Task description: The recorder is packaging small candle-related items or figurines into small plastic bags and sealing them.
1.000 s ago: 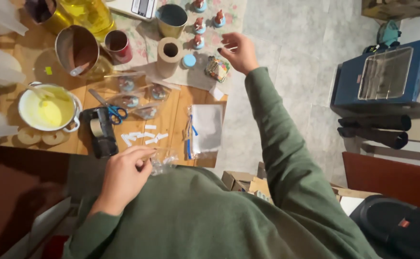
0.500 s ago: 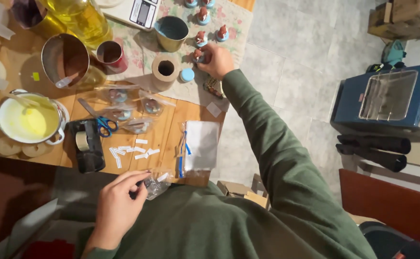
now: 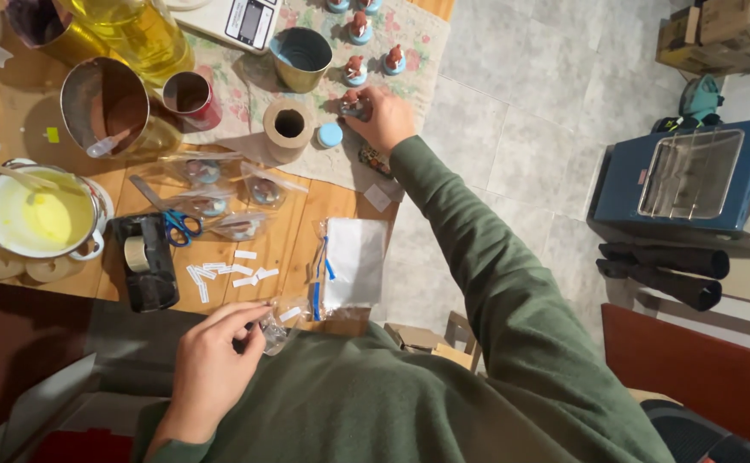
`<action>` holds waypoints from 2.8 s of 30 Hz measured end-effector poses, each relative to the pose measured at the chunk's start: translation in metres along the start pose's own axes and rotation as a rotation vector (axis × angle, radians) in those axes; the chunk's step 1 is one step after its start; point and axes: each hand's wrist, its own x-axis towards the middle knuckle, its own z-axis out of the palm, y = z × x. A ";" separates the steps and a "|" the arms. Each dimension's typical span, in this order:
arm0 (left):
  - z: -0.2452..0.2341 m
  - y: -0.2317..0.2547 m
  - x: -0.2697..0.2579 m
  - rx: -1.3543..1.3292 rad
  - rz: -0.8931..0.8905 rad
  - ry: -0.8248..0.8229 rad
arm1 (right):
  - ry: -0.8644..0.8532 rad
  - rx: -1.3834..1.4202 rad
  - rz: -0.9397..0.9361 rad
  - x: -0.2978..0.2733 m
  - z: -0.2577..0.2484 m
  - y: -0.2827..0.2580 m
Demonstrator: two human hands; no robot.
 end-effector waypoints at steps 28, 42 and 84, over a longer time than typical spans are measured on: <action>-0.005 -0.005 0.002 0.003 0.000 -0.004 | 0.234 -0.055 -0.126 -0.028 -0.041 0.011; -0.004 -0.004 0.001 -0.027 0.002 0.018 | 0.086 -0.163 -0.371 -0.022 -0.057 -0.033; -0.002 -0.009 0.045 0.033 0.139 0.101 | -0.217 0.216 -0.023 0.028 -0.038 0.006</action>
